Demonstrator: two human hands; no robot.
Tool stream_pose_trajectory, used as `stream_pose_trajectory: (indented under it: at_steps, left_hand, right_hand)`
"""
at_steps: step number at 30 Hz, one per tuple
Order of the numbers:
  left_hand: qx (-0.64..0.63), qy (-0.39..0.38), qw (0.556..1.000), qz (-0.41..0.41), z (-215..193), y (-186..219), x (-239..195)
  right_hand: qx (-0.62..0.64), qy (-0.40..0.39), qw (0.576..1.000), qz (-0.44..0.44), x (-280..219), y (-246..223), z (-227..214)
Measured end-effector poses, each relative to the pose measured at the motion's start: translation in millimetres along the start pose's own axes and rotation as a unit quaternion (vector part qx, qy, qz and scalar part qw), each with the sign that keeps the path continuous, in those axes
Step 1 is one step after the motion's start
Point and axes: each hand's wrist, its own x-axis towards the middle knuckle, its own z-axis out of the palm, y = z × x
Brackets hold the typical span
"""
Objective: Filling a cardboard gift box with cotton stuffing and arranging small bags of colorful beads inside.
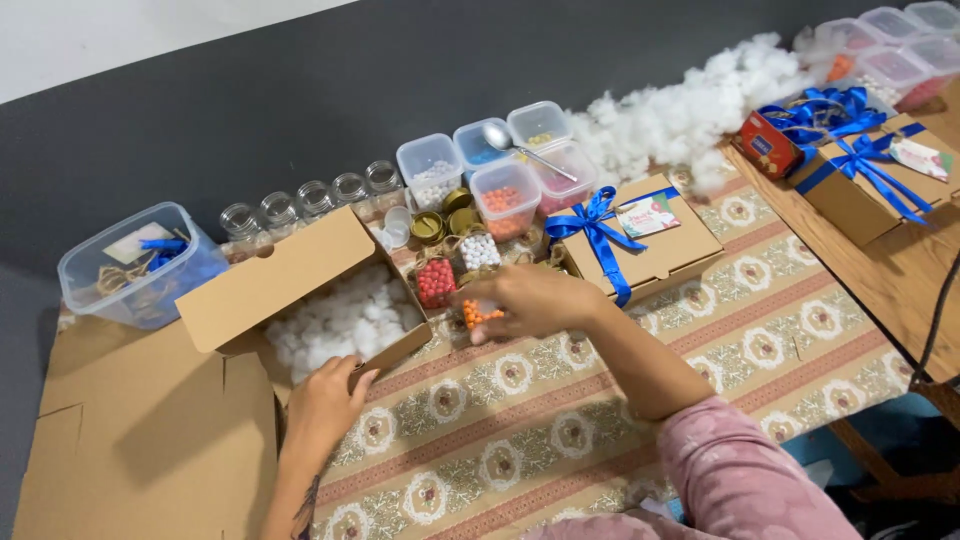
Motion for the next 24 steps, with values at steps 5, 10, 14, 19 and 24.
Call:
stream_pose_trajectory:
  at_steps: [5, 10, 14, 19, 24]
  left_hand:
    - [0.077, -0.003, 0.997, -0.009, -4, -27, 4]
    - [0.088, -0.148, 0.983, -0.064, -20, -18, 2]
    - [0.073, -0.049, 0.996, -0.026, -15, -24, -2]
    - [-0.008, -0.016, 1.0, -0.005, -9, -24, -6]
    - [-0.003, -0.05, 0.998, 0.036, 2, -32, -1]
  right_hand:
    - [-0.026, -0.173, 0.978, 0.112, -85, 12, 33]
    - [-0.014, -0.142, 0.952, 0.269, -157, 52, 59]
    - [-0.08, -0.066, 0.915, 0.39, -187, 86, 68]
    - [-0.109, 0.022, 0.941, 0.321, -205, 119, 88]
    - [-0.204, 0.055, 0.9, 0.382, -217, 130, 94]
